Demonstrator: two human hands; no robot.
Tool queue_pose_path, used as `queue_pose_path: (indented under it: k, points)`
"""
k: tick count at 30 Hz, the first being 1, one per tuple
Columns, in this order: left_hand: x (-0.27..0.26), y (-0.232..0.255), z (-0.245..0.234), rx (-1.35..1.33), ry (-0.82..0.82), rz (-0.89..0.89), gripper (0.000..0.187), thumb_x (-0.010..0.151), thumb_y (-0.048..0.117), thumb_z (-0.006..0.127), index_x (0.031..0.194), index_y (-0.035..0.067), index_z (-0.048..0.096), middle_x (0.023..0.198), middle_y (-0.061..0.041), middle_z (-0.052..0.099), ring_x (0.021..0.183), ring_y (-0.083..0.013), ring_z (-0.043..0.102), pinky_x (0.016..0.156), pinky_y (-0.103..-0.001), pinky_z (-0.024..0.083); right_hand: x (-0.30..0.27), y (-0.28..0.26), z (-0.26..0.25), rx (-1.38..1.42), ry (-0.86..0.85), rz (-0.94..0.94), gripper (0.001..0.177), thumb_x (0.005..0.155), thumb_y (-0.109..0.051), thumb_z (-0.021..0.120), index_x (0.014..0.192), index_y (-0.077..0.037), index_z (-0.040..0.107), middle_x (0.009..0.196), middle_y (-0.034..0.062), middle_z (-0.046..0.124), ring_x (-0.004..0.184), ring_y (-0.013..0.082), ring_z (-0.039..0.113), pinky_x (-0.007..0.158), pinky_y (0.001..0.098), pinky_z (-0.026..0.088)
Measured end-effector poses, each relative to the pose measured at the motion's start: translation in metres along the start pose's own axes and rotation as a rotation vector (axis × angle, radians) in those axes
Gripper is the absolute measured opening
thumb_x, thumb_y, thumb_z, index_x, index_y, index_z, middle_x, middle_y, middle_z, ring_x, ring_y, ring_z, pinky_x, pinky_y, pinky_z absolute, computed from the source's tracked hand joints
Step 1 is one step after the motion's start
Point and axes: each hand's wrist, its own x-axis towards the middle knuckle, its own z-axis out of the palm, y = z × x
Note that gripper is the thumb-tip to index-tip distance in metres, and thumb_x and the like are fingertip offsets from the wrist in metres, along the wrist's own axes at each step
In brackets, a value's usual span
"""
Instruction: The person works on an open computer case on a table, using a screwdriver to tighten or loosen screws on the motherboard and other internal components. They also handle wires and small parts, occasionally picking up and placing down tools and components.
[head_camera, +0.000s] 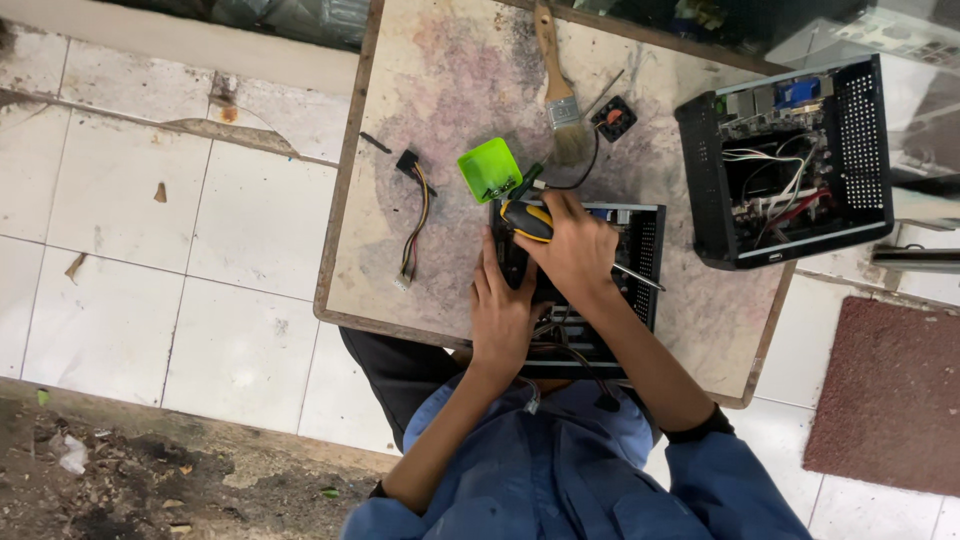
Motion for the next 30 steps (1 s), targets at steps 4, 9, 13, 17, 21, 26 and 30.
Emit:
queue_pose_path:
  k: [4, 9, 13, 17, 21, 26, 30]
  points:
    - [0.001, -0.001, -0.002, -0.016, -0.003, -0.008, 0.073, 0.059, 0.038, 0.080, 0.123, 0.019, 0.050, 0.136, -0.034, 0.019, 0.117, -0.0425, 0.042, 0.077, -0.042, 0.049, 0.005, -0.003, -0.001, 0.039, 0.000, -0.025, 0.041, 0.072, -0.052, 0.069, 0.084, -0.014, 0.061, 0.073, 0.0001, 0.059, 0.051, 0.0237, 0.061, 0.045, 0.0304, 0.049]
    - [0.002, -0.001, -0.004, 0.001, 0.001, 0.004, 0.072, 0.059, 0.040, 0.079, 0.122, 0.019, 0.051, 0.136, -0.034, 0.019, 0.117, -0.0416, 0.042, 0.077, -0.042, 0.049, 0.002, 0.000, 0.010, 0.095, 0.010, -0.004, 0.044, 0.064, -0.049, 0.074, 0.085, -0.013, 0.061, 0.073, 0.0021, 0.057, 0.057, 0.0272, 0.062, 0.048, 0.0375, 0.051]
    - [0.003, -0.002, -0.002, 0.001, -0.017, 0.008, 0.073, 0.059, 0.039, 0.080, 0.123, 0.020, 0.050, 0.136, -0.034, 0.018, 0.117, -0.0421, 0.041, 0.077, -0.043, 0.049, 0.003, -0.001, 0.009, 0.124, -0.017, -0.008, 0.040, 0.068, -0.046, 0.074, 0.086, -0.012, 0.061, 0.073, 0.0010, 0.057, 0.060, 0.0253, 0.063, 0.051, 0.0343, 0.051]
    - [0.003, -0.002, -0.002, 0.003, -0.009, 0.014, 0.076, 0.060, 0.039, 0.079, 0.126, 0.021, 0.046, 0.136, -0.034, 0.018, 0.117, -0.0425, 0.042, 0.078, -0.042, 0.049, 0.001, 0.001, 0.012, 0.144, -0.020, 0.003, 0.039, 0.068, -0.042, 0.075, 0.089, -0.012, 0.061, 0.076, 0.0025, 0.056, 0.065, 0.0263, 0.063, 0.053, 0.0357, 0.052]
    - [0.002, -0.002, -0.009, -0.058, 0.006, 0.005, 0.072, 0.059, 0.035, 0.080, 0.123, 0.018, 0.051, 0.137, -0.032, 0.019, 0.118, -0.0419, 0.041, 0.078, -0.043, 0.049, 0.012, -0.008, -0.027, 0.294, -0.041, -0.046, 0.037, 0.070, -0.022, 0.074, 0.102, -0.010, 0.061, 0.099, 0.0082, 0.059, 0.088, 0.0307, 0.062, 0.068, 0.0381, 0.052]
    - [0.002, -0.004, -0.017, -0.266, -0.019, -0.022, 0.066, 0.064, 0.028, 0.077, 0.123, 0.011, 0.052, 0.138, -0.031, 0.014, 0.120, -0.0437, 0.035, 0.083, -0.049, 0.045, -0.017, 0.034, -0.074, 0.471, 0.200, 0.049, 0.023, 0.074, -0.018, 0.078, 0.087, -0.005, 0.065, 0.081, 0.0087, 0.055, 0.074, 0.0290, 0.058, 0.067, 0.0338, 0.046]
    - [0.006, -0.016, -0.030, -0.888, 0.074, -0.033, 0.050, 0.073, 0.030, 0.070, 0.115, 0.007, 0.055, 0.138, -0.022, 0.016, 0.133, -0.0381, 0.019, 0.109, -0.047, 0.024, -0.073, 0.051, -0.108, 0.834, 0.360, 0.548, 0.015, 0.082, -0.009, 0.065, 0.088, -0.001, 0.055, 0.073, 0.0098, 0.058, 0.059, 0.0132, 0.056, 0.050, 0.0220, 0.048]
